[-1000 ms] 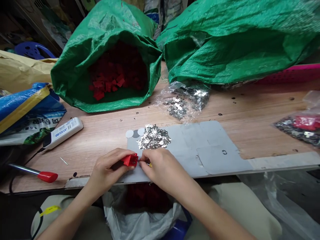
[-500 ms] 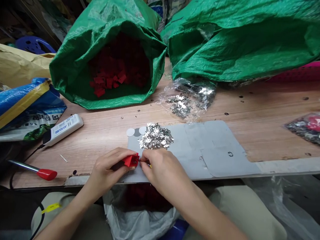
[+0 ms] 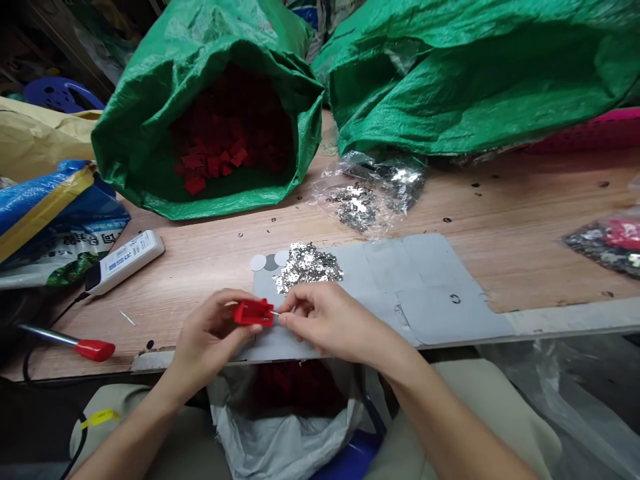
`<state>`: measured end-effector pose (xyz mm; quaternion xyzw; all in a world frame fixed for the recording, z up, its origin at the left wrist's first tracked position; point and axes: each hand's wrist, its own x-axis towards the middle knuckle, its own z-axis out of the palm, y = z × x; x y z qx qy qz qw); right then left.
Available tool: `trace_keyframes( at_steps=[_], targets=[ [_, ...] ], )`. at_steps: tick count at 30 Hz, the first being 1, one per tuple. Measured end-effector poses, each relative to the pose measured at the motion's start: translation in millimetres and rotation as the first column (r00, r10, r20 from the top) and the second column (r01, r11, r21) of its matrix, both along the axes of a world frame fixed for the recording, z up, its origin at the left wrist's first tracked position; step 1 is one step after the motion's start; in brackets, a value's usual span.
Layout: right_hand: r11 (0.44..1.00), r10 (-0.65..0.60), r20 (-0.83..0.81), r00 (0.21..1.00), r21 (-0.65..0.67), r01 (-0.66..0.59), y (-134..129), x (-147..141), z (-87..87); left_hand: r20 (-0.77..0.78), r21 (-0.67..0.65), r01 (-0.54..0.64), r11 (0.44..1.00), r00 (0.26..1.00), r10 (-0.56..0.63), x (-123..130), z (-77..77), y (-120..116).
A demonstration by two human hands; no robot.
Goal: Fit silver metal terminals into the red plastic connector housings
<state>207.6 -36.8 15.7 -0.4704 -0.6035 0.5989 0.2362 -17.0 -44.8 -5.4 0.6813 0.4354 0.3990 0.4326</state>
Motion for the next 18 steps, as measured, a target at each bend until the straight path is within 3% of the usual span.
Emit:
trace_keyframes(
  at_steps=[2, 4, 7, 9, 12, 15, 18],
  targets=[
    [0.999, -0.045, -0.078, 0.996, 0.010, 0.046, -2.0, -0.5, 0.8, 0.231, -0.191, -0.114, 0.975, 0.960, 0.157, -1.0, 5.8, 0.1],
    [0.974, -0.109, -0.100, 0.989, 0.189, 0.127, -6.8, -7.1, -0.3, 0.408, -0.377, -0.100, 0.921, 0.875, 0.262, -2.7, 14.6, 0.6],
    [0.830, -0.131, -0.118, 0.984, 0.530, 0.174, -14.8, -22.8, -6.6, 0.542, -0.553, 0.050, 0.832, 0.780, 0.314, -3.7, 25.7, -0.1],
    [0.730, -0.086, -0.135, 0.987, 0.666, 0.155, -18.0, -33.2, -11.4, 0.567, -0.601, 0.111, 0.792, 0.758, 0.323, -1.6, 28.3, -1.9],
    [0.639, -0.063, -0.163, 0.985, 0.751, 0.165, -18.6, -45.1, -15.1, 0.582, -0.607, 0.157, 0.779, 0.756, 0.301, 4.3, 26.7, -4.3],
    [0.604, -0.086, -0.159, 0.984, 0.777, 0.178, -16.2, -51.2, -14.5, 0.599, -0.597, 0.164, 0.786, 0.743, 0.300, 8.9, 23.8, -3.4],
    [0.616, -0.091, -0.151, 0.984, 0.768, 0.175, -13.4, -51.6, -11.7, 0.610, -0.595, 0.178, 0.784, 0.735, 0.296, 10.0, 21.2, -0.2]
  ],
)
